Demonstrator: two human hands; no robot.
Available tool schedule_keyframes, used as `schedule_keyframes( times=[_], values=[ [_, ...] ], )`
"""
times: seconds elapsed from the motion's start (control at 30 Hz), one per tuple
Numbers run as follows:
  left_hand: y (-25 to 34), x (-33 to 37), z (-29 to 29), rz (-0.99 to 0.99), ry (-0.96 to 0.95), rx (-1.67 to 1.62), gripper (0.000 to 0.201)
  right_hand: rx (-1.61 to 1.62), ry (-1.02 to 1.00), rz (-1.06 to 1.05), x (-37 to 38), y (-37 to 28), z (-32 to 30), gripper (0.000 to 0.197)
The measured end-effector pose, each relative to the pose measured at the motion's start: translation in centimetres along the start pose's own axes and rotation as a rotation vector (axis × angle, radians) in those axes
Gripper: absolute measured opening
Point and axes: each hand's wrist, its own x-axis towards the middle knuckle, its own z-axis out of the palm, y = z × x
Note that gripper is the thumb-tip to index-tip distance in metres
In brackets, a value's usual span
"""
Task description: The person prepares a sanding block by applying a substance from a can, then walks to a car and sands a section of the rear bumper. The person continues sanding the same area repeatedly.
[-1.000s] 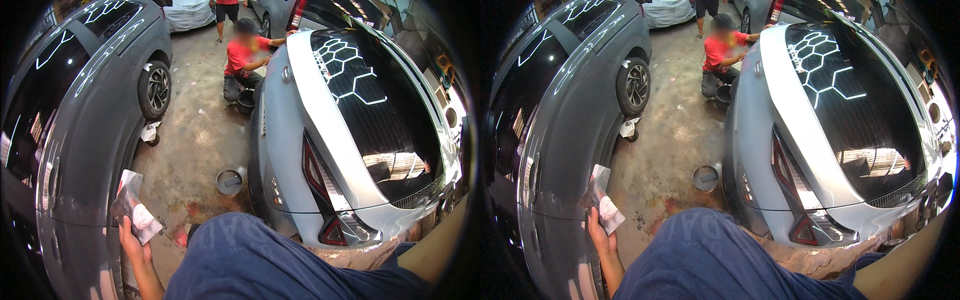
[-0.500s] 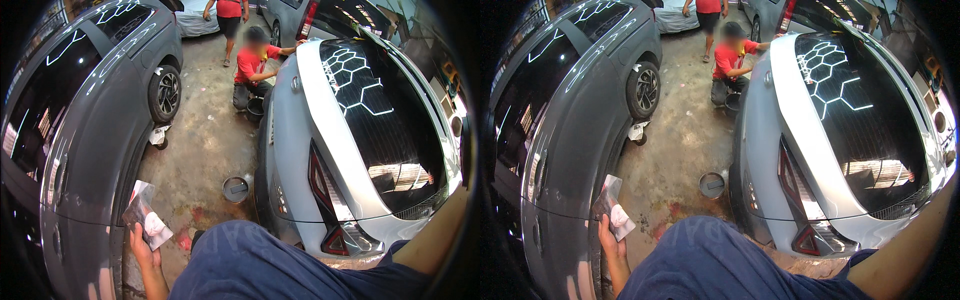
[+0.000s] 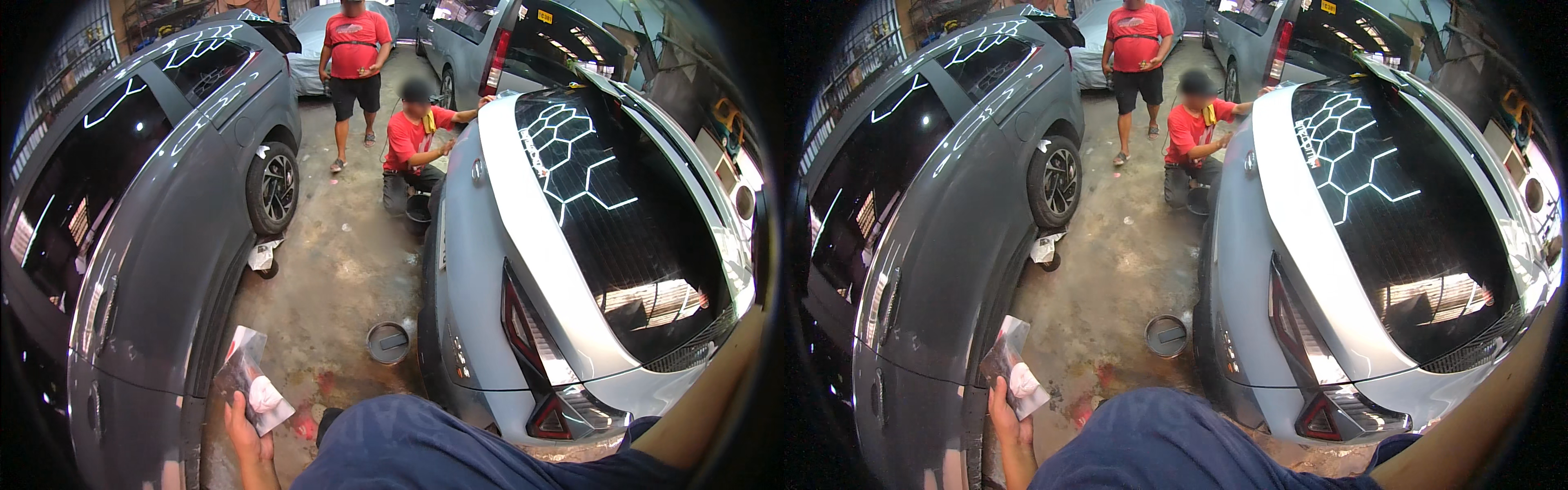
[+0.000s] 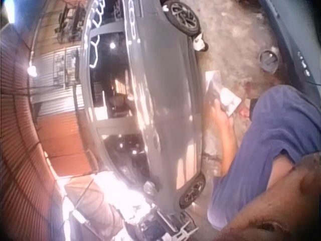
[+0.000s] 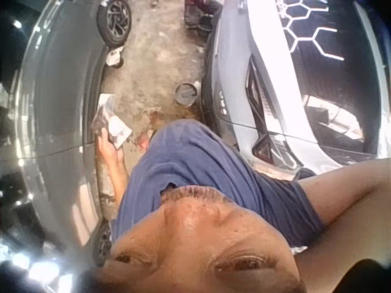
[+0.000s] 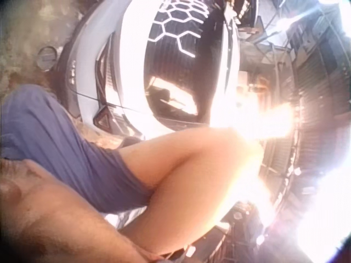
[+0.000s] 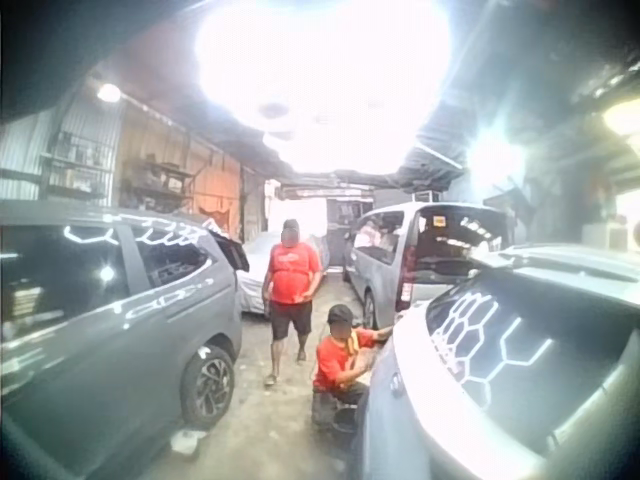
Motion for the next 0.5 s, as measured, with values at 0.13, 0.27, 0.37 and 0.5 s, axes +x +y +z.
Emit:
schedule_keyframes(
  times=[0.13, 0.27, 0.37, 0.5],
  values=[
    [-0.2, 0.0, -0.5, 0.001, 0.076, 0.010, 0.044, 0.007, 0.003, -0.007, -0.1, 0.2, -0.1, 0.048],
    [-0.3, 0.3, -1.5, -0.019, 0.036, 0.049, 0.044, 0.002, 0.002, -0.008, -0.6, 0.3, -0.1, 0.047],
    [0.7, -0.4, 0.4, -0.017, 0.033, 0.043, 0.042, 0.006, -0.010, -0.027, 0.0, 0.6, 0.5, 0.046],
    [0.1, 2.7, 4.5, -0.023, -0.068, 0.090, 0.038, 0.028, -0.006, -0.036, 0.0, 0.9, 1.2, 0.044]
  ],
)
